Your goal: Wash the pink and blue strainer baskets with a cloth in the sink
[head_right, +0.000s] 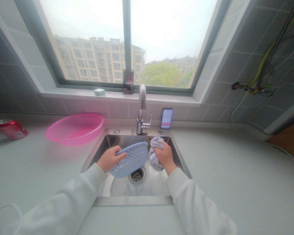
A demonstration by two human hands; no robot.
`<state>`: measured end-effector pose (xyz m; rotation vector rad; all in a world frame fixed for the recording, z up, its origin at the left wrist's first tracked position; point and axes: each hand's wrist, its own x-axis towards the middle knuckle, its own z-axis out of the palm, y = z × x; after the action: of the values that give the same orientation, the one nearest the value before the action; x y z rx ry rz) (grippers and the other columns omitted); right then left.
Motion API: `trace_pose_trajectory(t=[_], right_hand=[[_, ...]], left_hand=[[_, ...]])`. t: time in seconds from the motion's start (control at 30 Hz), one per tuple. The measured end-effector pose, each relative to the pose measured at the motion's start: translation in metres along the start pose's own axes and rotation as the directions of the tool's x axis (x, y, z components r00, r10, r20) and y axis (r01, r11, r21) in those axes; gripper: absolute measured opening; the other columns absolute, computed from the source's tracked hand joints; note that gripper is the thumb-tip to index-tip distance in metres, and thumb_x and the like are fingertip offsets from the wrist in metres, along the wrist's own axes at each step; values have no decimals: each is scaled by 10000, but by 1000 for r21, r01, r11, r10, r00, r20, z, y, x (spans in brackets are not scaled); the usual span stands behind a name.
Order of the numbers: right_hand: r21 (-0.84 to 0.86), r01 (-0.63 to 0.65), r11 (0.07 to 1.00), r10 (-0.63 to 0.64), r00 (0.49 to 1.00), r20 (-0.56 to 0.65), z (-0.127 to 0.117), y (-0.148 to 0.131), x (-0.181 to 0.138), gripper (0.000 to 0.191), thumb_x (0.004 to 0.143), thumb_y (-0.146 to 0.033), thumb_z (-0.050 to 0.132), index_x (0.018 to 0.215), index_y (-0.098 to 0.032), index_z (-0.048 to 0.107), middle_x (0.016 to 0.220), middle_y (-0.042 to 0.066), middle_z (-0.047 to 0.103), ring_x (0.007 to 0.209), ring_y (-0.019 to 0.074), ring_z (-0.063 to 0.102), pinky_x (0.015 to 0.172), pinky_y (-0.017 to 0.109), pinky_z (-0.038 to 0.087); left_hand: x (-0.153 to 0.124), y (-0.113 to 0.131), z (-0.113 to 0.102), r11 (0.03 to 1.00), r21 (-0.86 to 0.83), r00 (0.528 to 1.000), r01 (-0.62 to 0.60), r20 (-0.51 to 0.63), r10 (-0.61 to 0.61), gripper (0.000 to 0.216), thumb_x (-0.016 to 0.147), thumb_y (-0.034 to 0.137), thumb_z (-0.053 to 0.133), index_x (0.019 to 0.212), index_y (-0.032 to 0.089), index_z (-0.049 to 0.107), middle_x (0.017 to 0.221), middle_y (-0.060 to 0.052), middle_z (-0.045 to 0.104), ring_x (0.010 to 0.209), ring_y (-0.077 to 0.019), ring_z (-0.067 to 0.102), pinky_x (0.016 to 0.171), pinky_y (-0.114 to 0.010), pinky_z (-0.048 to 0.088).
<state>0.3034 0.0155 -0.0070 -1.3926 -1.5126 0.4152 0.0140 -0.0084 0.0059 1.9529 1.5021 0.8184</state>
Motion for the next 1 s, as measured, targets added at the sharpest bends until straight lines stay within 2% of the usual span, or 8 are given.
trace_pose_trajectory(t=[0.13,0.23,0.3,0.37,0.53,0.63,0.8,1.0], right_hand=[[-28,127,991,-123,986,109,7,-23,-16,208,693,-206,565,844,-236,705,838,35,722,804,239,671,789,365,530],[-17,373,928,-350,886,305,17,-46,-37,142,710,-184,590,800,-238,685,870,37,683,803,210,645,749,309,510],[-15,444,896,-402,824,400,21,-53,-44,123,714,-174,614,795,-241,678,871,30,666,776,192,626,713,283,495],[-52,418,907,-367,845,390,20,-50,-40,114,718,-171,616,789,-242,668,854,23,658,779,192,623,727,286,497],[-174,246,953,-216,960,176,8,-23,-13,145,753,-186,571,849,-237,667,865,48,663,814,235,627,768,365,510],[-153,268,951,-243,956,163,8,-31,-21,144,757,-199,586,869,-243,666,898,55,656,842,242,634,774,367,516],[-56,458,887,-405,832,378,19,-59,-50,129,725,-186,637,828,-254,672,865,24,644,770,202,627,693,297,501],[-194,295,936,-261,948,182,6,-35,-20,120,770,-177,590,818,-269,649,823,21,633,791,220,616,735,336,520]], left_hand=[[-2,6,5,1000,19,997,23,-72,-22,413,802,559,575,629,229,397,568,60,430,598,-155,448,590,-270,270],[-4,10,9,998,66,997,23,-71,-18,418,784,548,598,613,229,389,547,65,395,579,-145,413,581,-270,246],[-5,13,10,996,86,997,10,-75,-3,409,774,528,613,602,227,395,541,65,390,575,-141,405,580,-271,240],[-5,14,9,997,78,996,1,-94,7,405,770,517,618,594,226,398,540,63,395,575,-139,404,578,-270,244],[-8,19,4,999,-38,989,4,-151,-10,414,769,521,601,588,228,370,534,69,389,565,-129,393,567,-259,269],[-9,20,5,996,-90,985,9,-169,-25,418,770,543,581,595,230,365,536,72,375,564,-127,384,566,-257,272],[-8,17,9,996,-85,986,1,-163,-15,429,764,564,571,594,231,362,543,73,353,568,-128,366,578,-263,264],[-7,17,9,995,-104,993,-2,-120,-11,411,759,528,582,593,229,354,546,76,348,565,-123,358,580,-261,261]])
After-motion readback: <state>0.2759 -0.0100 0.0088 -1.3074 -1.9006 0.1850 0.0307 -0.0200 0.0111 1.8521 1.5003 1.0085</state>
